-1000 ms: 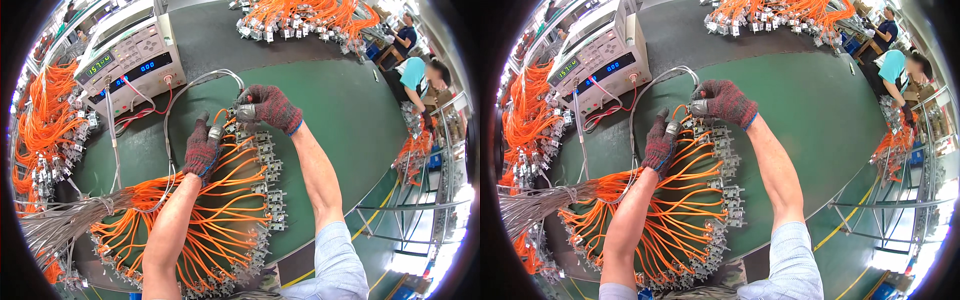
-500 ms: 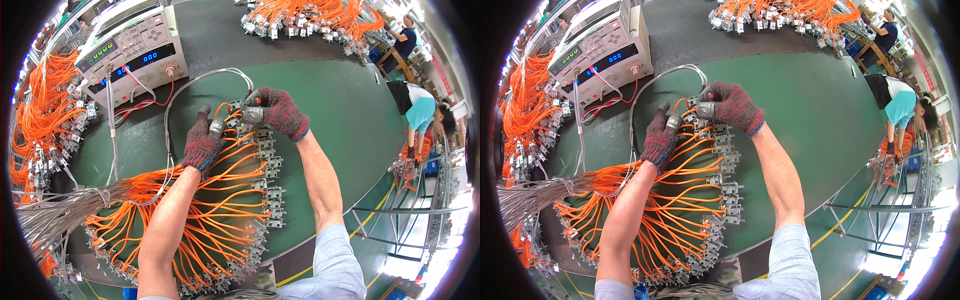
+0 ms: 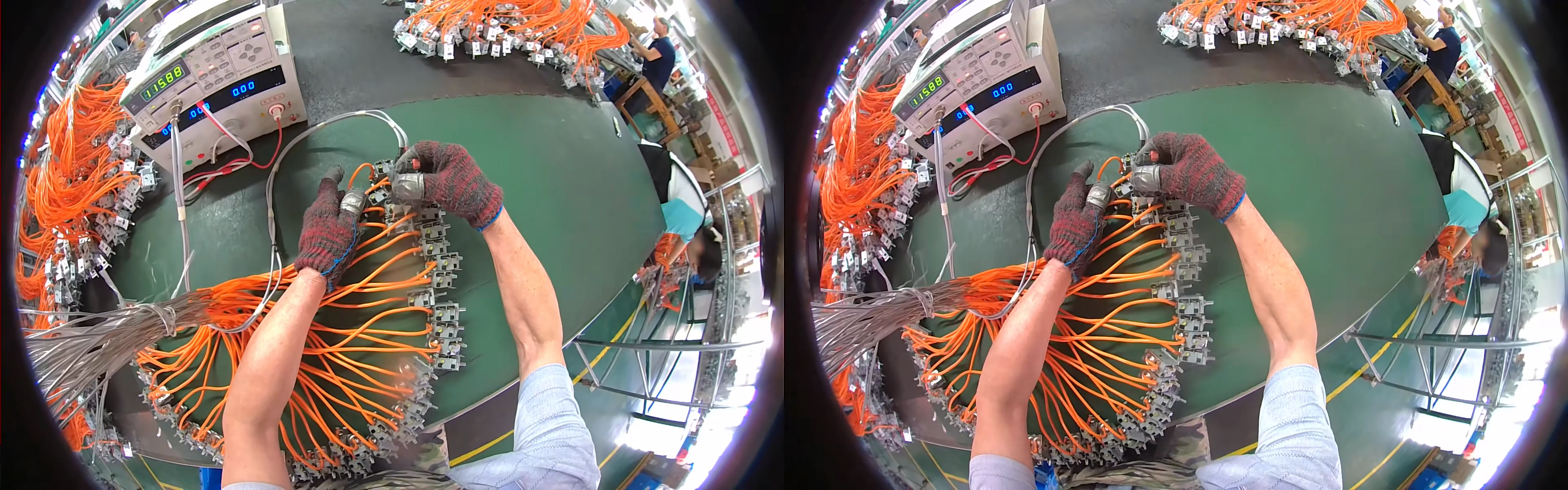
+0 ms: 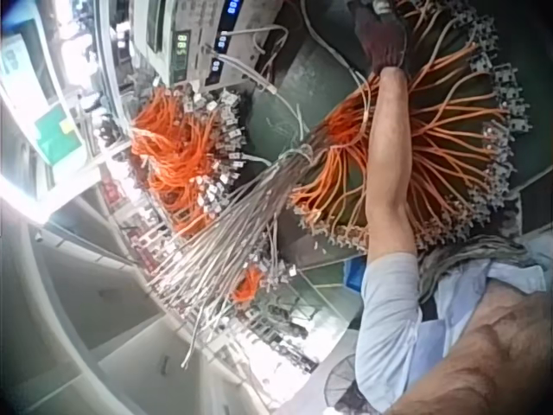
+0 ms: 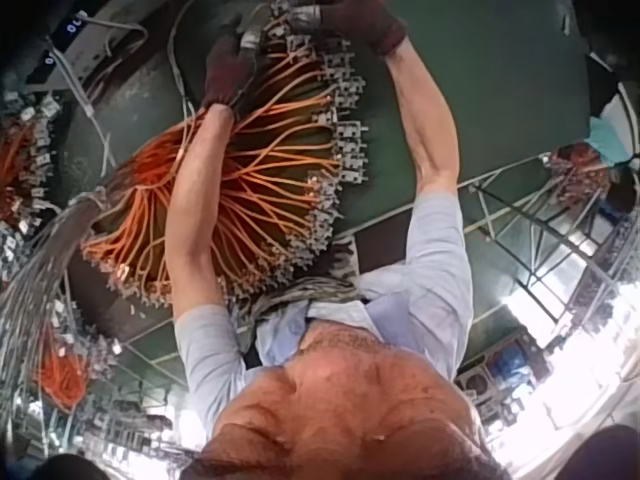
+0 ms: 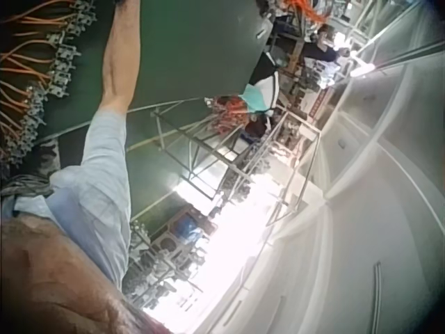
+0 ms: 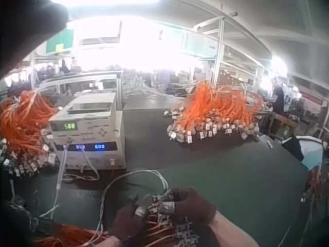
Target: The recorder is testing multiple electronic wire harnesses using a specialized testing device on a factory assembly line.
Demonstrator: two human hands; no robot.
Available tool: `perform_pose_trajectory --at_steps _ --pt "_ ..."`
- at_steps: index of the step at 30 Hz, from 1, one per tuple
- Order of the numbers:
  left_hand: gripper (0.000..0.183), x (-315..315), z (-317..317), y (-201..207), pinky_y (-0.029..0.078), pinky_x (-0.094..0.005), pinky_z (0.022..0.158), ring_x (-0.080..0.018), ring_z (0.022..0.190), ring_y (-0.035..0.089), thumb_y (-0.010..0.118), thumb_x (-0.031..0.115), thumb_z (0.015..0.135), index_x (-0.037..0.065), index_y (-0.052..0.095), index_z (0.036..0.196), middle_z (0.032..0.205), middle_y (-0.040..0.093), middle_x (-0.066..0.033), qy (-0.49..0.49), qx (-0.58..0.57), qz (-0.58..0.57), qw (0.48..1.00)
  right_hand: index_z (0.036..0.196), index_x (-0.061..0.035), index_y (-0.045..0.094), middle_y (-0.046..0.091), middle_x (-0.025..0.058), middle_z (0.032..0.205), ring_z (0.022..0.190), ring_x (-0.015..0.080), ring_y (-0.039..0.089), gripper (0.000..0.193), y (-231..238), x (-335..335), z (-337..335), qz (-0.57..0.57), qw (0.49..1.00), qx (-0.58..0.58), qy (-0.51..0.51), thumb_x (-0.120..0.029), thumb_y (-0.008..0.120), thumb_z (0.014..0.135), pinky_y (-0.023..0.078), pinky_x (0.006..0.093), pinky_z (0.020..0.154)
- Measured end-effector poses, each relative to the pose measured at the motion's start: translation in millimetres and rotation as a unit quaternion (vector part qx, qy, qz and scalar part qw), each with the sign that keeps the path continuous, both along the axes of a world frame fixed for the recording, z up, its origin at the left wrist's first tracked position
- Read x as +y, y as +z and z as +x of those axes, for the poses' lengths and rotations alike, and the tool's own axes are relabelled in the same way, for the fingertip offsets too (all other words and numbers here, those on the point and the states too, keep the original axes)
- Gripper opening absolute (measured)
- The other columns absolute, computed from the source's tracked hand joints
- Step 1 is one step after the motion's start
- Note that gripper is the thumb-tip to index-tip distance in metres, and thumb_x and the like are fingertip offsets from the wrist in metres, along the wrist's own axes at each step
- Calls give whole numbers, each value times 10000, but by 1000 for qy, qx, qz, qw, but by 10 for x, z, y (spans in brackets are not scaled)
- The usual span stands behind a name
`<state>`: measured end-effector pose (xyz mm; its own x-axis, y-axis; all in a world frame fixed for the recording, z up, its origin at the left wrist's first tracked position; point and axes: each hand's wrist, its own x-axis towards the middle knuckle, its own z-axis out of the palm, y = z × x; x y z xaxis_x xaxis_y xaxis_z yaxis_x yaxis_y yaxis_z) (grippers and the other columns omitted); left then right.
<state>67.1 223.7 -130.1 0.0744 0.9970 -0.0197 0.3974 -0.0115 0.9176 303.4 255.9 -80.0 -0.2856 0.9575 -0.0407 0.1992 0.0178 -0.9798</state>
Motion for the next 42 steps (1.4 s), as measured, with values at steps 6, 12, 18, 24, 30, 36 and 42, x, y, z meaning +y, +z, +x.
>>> perform_pose_trajectory --at_steps 6,12,18,24,30,36,42 --pt "513 -26 28 104 592 -412 909 -293 1032 756 578 258 1091 67 493 1559 1141 763 -201 11 8 -27 1000 1051 -50 762 670 -47 900 824 62 614 269 -85 26 59 3 999 40 28 -172 899 854 560 275 758" --pt "496 -5 8 -13 605 -386 750 -236 852 748 580 263 1104 113 467 1563 1050 756 -165 6 12 2 1000 1079 -39 752 703 -17 925 839 66 642 290 -19 -33 86 37 997 60 -14 -176 893 865 575 282 757" --pt "473 -52 7 99 603 -403 776 -258 893 753 581 280 1104 103 503 1536 1078 760 -183 3 42 11 999 1031 -38 713 714 26 815 666 116 667 259 12 -103 451 12 987 93 -130 -228 843 911 529 269 557" --pt "476 -68 37 160 585 -429 875 -308 979 751 597 316 1098 70 539 1502 1162 755 -216 13 28 8 999 1078 -33 743 720 22 833 684 106 665 271 -120 -157 452 -20 986 50 -157 -237 822 919 547 276 539" --pt "484 -61 26 123 574 -437 927 -346 1069 740 603 324 1095 64 550 1500 1226 738 -245 12 25 10 1000 1092 -22 737 719 29 834 679 112 670 287 -166 -153 376 -56 985 34 -161 -235 815 916 556 284 543" --pt "481 -55 18 121 565 -457 957 -365 1097 733 592 326 1098 58 547 1495 1242 734 -248 5 29 3 1000 1047 -56 726 714 10 817 652 92 639 236 -156 -151 326 -43 986 18 -162 -231 822 921 509 259 532" --pt "478 -83 16 194 533 -434 1026 -360 1200 693 560 340 1094 67 571 1487 1357 691 -225 5 66 15 998 1087 -40 734 702 0 832 678 84 627 265 46 -334 311 -15 985 47 -164 -203 822 898 509 260 553"
